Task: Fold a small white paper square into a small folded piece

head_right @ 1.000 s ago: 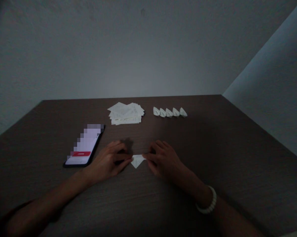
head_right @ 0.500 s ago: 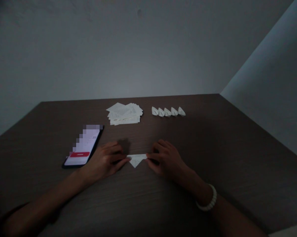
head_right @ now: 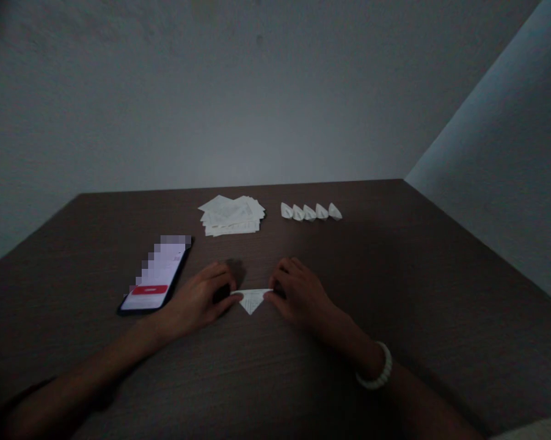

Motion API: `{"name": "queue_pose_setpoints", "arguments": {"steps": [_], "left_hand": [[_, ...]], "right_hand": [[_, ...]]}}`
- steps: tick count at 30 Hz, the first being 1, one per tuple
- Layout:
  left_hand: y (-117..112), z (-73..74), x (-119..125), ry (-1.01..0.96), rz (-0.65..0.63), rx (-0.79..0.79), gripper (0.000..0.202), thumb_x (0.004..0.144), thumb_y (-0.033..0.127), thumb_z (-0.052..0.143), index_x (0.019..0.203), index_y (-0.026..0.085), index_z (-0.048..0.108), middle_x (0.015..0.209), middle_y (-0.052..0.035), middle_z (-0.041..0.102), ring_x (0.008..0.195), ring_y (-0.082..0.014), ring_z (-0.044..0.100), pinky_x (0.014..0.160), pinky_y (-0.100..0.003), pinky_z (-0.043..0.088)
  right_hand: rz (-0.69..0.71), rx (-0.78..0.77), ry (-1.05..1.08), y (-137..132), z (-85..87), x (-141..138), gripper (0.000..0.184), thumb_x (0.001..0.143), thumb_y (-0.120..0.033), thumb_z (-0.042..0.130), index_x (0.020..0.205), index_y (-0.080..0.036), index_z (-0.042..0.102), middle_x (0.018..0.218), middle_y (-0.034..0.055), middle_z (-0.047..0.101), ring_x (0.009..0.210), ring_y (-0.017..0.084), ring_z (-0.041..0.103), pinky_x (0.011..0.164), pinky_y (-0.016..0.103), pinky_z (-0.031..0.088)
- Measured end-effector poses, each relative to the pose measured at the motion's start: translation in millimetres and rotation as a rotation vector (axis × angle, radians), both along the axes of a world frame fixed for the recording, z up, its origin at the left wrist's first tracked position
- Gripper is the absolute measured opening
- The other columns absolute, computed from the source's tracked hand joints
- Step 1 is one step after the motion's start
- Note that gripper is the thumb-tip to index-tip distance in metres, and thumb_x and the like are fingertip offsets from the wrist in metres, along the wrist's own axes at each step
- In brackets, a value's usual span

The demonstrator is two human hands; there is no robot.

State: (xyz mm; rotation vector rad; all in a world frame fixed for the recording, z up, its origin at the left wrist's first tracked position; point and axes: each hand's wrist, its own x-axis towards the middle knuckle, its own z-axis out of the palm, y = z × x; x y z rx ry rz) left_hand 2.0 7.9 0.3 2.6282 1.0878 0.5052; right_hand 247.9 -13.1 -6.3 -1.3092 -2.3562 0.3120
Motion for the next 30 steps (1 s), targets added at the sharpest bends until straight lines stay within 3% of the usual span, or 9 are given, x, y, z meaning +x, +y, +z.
{"name": "queue_pose_setpoints", "arguments": {"steps": [4,8,12,16,20,24,30], "left_hand": [[0.2,2.4,0.1,-0.016,-0.057,-0.036,0.016,0.087,0.027,0.060,0.099,0.017,0.062,0.097,-0.0068,0.058,0.092,-0.0220,0.054,0.081,-0.038,0.048],[0.3,5.9,1.2,-0.095,-0.089,-0.094,0.008,0.088,0.023,0.058,0.088,0.017,0.063,0.088,-0.0045,0.059,0.088,-0.0190,0.055,0.079,-0.034,0.047],[0.0,7.3,-0.3,-0.208,-0.106,0.026,0.011,0.091,0.021,0.054,0.085,0.016,0.062,0.082,-0.0037,0.061,0.079,-0.0164,0.055,0.072,-0.031,0.046],[-3.1,6.9,-4.0,-0.132,-0.185,0.282,0.015,0.094,0.016,0.050,0.097,0.015,0.064,0.090,-0.0060,0.065,0.083,-0.0175,0.054,0.074,-0.032,0.044],[-5.5,4.7,-4.5,0.055,-0.228,0.381,0.020,0.095,0.015,0.045,0.102,0.016,0.064,0.093,-0.0075,0.066,0.085,-0.0194,0.054,0.074,-0.034,0.043],[-4.2,0.2,-2.2,0.140,-0.271,0.387,0.019,0.094,0.015,0.047,0.104,0.015,0.064,0.093,-0.0074,0.065,0.084,-0.0211,0.052,0.074,-0.036,0.043],[-4.7,-2.1,0.3,0.062,-0.238,0.221,0.020,0.093,0.018,0.046,0.099,0.015,0.066,0.093,-0.0077,0.062,0.088,-0.0202,0.054,0.077,-0.036,0.047]], "right_hand": [[0.006,-0.003,0.073,0.4,-1.0,-0.4,0.013,0.079,-0.021,0.071,0.083,-0.018,0.059,0.091,0.0040,0.060,0.089,0.019,0.052,0.077,0.032,0.042],[0.043,0.043,0.178,-0.5,-0.4,0.3,0.011,0.082,-0.023,0.069,0.081,-0.019,0.059,0.083,0.0022,0.063,0.082,0.017,0.053,0.074,0.029,0.043],[0.106,0.177,0.261,-1.7,2.1,4.0,0.009,0.087,-0.023,0.061,0.079,-0.019,0.060,0.076,0.0017,0.064,0.074,0.015,0.054,0.069,0.028,0.044],[0.172,0.297,0.134,-2.9,2.1,9.6,0.010,0.089,-0.015,0.055,0.088,-0.019,0.064,0.082,0.0028,0.067,0.077,0.015,0.055,0.074,0.029,0.044],[0.253,0.333,-0.101,-1.4,-1.7,13.2,0.027,0.089,-0.013,0.053,0.112,-0.023,0.062,0.091,0.0039,0.066,0.083,0.018,0.052,0.075,0.032,0.043],[0.306,0.289,-0.205,-0.2,-2.8,12.5,0.027,0.088,-0.012,0.053,0.109,-0.025,0.064,0.096,0.0045,0.062,0.085,0.018,0.049,0.073,0.031,0.042],[0.285,0.172,-0.180,-4.0,-0.9,10.0,0.022,0.085,-0.015,0.056,0.103,-0.024,0.065,0.097,0.0041,0.061,0.088,0.019,0.049,0.075,0.032,0.042]]}}
